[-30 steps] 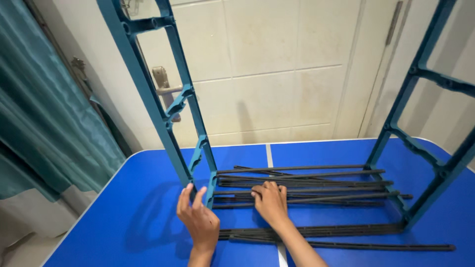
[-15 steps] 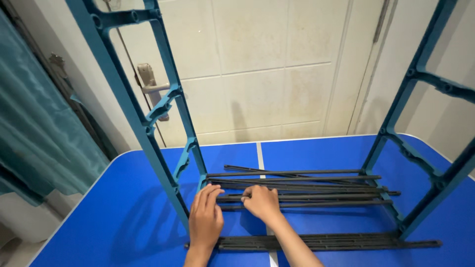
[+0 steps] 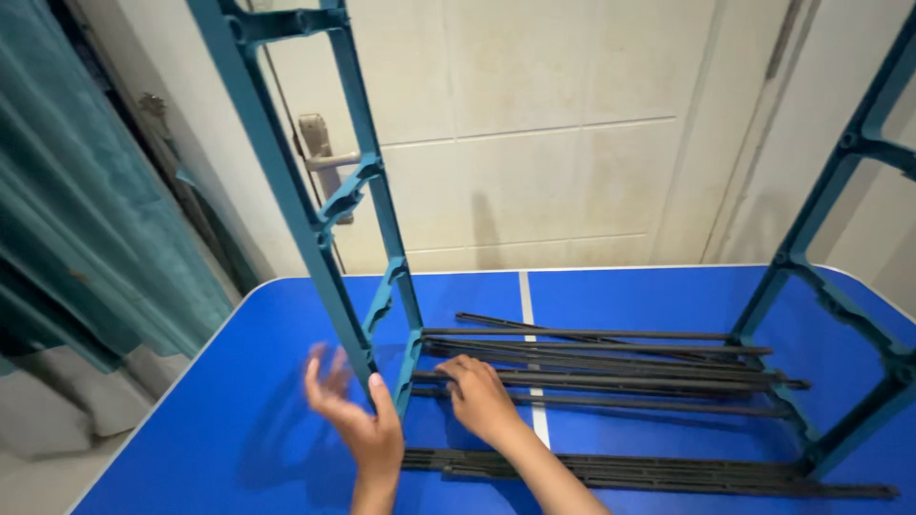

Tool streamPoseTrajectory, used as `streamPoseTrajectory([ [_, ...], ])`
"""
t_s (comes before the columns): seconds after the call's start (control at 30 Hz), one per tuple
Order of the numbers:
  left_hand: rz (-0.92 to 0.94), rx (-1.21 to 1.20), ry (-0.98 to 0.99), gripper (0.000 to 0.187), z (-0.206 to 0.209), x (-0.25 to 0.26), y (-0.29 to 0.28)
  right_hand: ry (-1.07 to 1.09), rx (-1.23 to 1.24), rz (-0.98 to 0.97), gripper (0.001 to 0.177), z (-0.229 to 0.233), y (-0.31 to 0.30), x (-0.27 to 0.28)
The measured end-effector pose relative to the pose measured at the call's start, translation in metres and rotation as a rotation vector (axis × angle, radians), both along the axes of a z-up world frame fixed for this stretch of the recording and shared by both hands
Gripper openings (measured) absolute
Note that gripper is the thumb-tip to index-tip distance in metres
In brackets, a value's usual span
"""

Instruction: The person disassembles a blue plastic drying rack by removing the black horizontal rods one by one from the side frames. The rods are then gathered and placed on the blue table surface.

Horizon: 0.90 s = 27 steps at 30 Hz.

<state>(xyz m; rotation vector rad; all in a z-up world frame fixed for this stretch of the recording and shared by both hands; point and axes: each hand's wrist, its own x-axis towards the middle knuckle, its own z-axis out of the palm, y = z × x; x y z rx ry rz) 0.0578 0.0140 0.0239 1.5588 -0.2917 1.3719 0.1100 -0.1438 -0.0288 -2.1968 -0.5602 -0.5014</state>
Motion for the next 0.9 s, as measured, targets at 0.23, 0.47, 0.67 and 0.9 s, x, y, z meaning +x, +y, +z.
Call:
streamPoseTrajectory([
  [0.23,-0.339,-0.106,0.293,0.031,-0.043,0.03,0.013,-0.065,-0.102,-0.067,0.026,-0.004,0.042,0.006],
  [0.47,-0.449,-0.236,0.336,0.029,-0.053,0.037,0.015,-0.039,-0.13,-0.216,0.025,-0.014,0.06,0.025],
  [0.67,-0.377,-0.184,0.334,0.03,-0.051,0.035,0.014,-0.027,-0.111,-0.251,0.018,-0.015,0.063,0.026],
  [0.9,-0.245,-0.114,0.272,0.033,-0.051,0.037,0.016,-0.03,-0.167,-0.284,0.017,-0.009,0.058,0.018],
])
